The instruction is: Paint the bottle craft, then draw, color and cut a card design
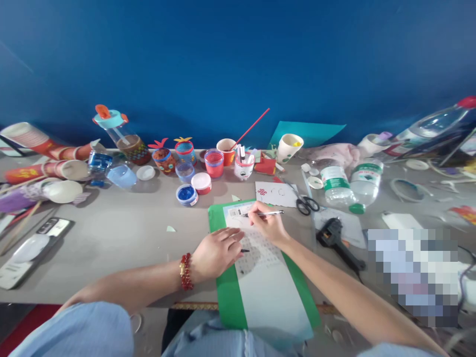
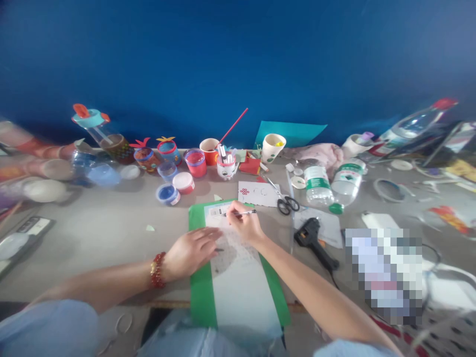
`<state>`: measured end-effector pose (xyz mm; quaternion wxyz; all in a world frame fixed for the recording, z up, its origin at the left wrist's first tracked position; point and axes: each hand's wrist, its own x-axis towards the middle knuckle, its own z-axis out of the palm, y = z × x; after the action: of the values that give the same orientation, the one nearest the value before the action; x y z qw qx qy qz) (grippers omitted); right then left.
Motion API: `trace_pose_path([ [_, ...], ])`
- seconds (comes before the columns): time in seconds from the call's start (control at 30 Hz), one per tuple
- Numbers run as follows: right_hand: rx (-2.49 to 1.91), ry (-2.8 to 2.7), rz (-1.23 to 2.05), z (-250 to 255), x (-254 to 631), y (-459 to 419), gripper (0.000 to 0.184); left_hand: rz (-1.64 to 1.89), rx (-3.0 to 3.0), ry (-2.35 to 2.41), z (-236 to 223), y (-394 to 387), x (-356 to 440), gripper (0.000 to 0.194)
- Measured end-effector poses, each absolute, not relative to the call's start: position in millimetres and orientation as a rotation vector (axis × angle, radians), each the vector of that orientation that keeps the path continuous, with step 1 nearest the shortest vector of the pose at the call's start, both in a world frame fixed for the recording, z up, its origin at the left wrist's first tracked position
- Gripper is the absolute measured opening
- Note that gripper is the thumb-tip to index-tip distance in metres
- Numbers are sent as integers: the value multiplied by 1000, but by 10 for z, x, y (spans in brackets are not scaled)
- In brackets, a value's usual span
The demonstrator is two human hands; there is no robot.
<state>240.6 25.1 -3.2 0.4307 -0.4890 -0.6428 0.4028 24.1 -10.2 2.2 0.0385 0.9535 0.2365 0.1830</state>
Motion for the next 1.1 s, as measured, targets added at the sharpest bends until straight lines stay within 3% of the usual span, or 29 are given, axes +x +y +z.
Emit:
trace_pose_path([
  [1.1, -1234, -1584, 974, -68, 2467, 187, 20, 543, 2913, 707, 23, -100, 230, 19],
])
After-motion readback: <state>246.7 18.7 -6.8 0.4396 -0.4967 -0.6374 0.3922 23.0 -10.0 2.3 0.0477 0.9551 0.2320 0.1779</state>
